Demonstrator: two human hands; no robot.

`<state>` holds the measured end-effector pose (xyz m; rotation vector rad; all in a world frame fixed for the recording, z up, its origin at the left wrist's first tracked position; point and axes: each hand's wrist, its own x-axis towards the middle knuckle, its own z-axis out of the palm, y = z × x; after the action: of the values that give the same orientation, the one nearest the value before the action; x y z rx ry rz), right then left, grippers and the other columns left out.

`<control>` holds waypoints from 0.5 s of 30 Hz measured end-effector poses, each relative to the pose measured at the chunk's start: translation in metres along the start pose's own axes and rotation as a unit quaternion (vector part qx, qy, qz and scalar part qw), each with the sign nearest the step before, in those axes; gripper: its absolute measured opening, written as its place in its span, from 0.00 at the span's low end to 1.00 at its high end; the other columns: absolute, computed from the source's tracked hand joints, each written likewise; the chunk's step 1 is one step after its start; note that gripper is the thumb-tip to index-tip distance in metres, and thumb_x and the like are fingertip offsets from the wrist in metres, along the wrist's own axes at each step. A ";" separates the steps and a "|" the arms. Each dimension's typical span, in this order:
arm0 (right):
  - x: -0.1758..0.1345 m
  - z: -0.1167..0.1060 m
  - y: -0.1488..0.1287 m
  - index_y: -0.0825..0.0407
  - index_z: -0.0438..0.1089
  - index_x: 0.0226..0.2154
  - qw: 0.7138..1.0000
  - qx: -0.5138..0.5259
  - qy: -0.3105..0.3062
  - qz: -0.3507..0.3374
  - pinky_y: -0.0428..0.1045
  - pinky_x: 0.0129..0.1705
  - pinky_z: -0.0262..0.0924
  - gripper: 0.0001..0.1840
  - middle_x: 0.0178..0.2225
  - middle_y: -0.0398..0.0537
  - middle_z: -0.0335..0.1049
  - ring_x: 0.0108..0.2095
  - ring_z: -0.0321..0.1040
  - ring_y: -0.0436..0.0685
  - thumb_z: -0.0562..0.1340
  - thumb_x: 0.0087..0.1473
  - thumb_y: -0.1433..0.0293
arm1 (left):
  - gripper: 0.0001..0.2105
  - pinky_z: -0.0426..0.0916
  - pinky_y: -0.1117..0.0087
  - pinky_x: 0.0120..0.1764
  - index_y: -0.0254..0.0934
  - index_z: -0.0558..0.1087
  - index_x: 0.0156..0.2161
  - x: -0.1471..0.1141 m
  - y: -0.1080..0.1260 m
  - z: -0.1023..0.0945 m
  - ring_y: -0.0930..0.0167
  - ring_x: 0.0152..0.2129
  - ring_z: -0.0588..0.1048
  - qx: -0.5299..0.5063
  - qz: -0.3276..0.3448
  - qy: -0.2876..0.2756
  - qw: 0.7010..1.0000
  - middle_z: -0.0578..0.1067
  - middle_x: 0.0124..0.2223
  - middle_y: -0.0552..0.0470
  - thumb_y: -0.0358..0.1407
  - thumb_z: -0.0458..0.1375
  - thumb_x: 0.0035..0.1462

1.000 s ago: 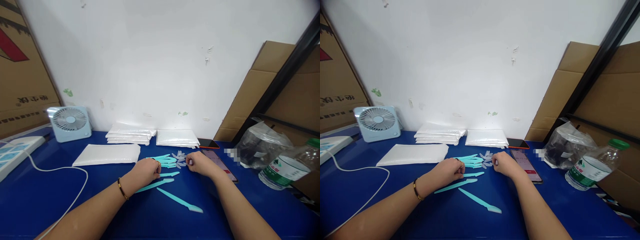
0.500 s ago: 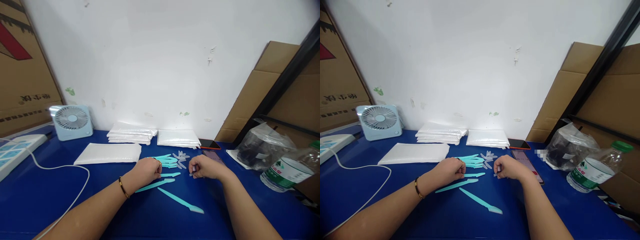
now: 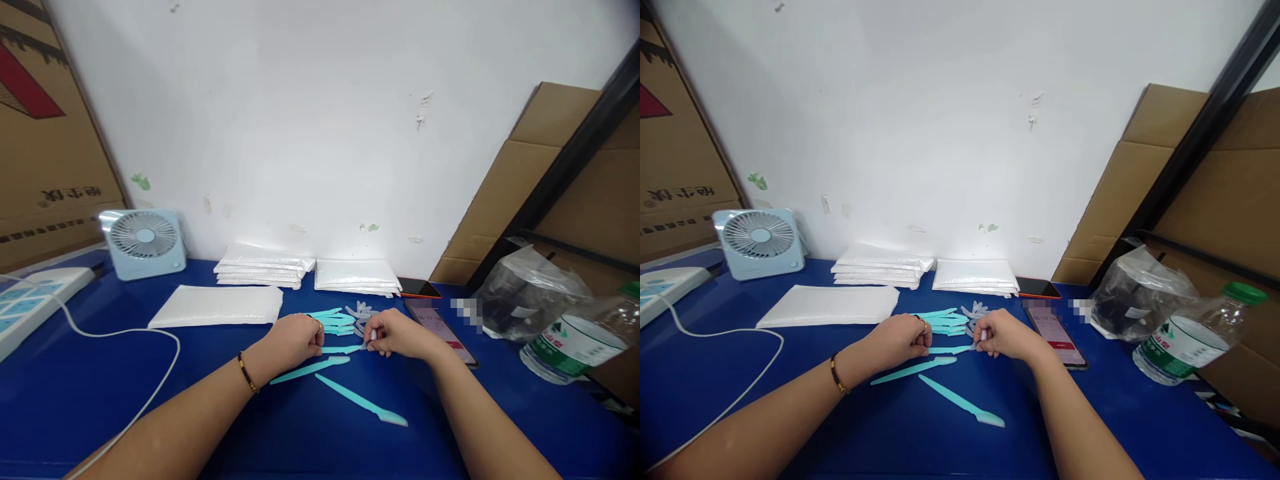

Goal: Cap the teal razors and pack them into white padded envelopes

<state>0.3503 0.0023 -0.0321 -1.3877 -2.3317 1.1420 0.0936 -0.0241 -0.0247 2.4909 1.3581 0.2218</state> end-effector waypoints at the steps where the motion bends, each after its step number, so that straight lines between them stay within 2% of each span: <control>1: 0.000 0.000 -0.001 0.54 0.71 0.28 1.000 -0.007 0.008 -0.015 0.45 0.24 0.64 0.09 0.21 0.44 0.69 0.22 0.68 0.52 0.63 0.43 0.65 | 0.01 0.55 0.75 0.24 0.41 0.73 0.28 0.000 0.000 0.000 0.73 0.24 0.70 -0.001 0.001 0.001 1.000 0.75 0.27 0.57 0.35 0.60 0.47; 5: 0.003 0.007 -0.008 0.53 0.71 0.28 0.998 -0.016 0.012 -0.055 0.45 0.24 0.62 0.08 0.20 0.44 0.69 0.23 0.68 0.52 0.63 0.43 0.66 | 0.01 0.55 0.75 0.24 0.41 0.73 0.27 0.001 0.001 0.000 0.73 0.24 0.70 -0.006 0.004 0.011 1.000 0.75 0.27 0.57 0.35 0.60 0.47; 11: 0.003 0.019 -0.016 0.53 0.71 0.28 0.998 -0.007 -0.007 -0.055 0.44 0.24 0.62 0.07 0.20 0.43 0.69 0.22 0.69 0.52 0.63 0.43 0.68 | 0.00 0.56 0.76 0.25 0.40 0.73 0.27 0.002 0.001 0.002 0.74 0.25 0.70 -0.023 0.021 0.004 1.000 0.75 0.27 0.57 0.33 0.60 0.47; 13: 0.001 0.017 -0.016 0.53 0.70 0.28 0.998 -0.002 -0.027 -0.049 0.44 0.24 0.62 0.07 0.20 0.43 0.68 0.22 0.69 0.52 0.63 0.42 0.67 | 0.01 0.56 0.76 0.25 0.40 0.73 0.28 0.002 0.001 0.003 0.74 0.24 0.70 -0.030 0.028 -0.006 0.999 0.74 0.27 0.57 0.35 0.60 0.47; 15: -0.002 0.012 -0.015 0.53 0.70 0.28 0.999 -0.003 -0.020 -0.038 0.44 0.24 0.61 0.08 0.20 0.43 0.68 0.22 0.69 0.52 0.63 0.43 0.67 | 0.04 0.57 0.76 0.24 0.41 0.73 0.29 0.002 0.000 0.003 0.74 0.25 0.70 -0.035 0.040 -0.014 0.998 0.74 0.28 0.57 0.38 0.61 0.47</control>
<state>0.3353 -0.0093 -0.0293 -1.2775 -2.3956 1.1514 0.0949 -0.0232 -0.0273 2.4844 1.2195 0.2463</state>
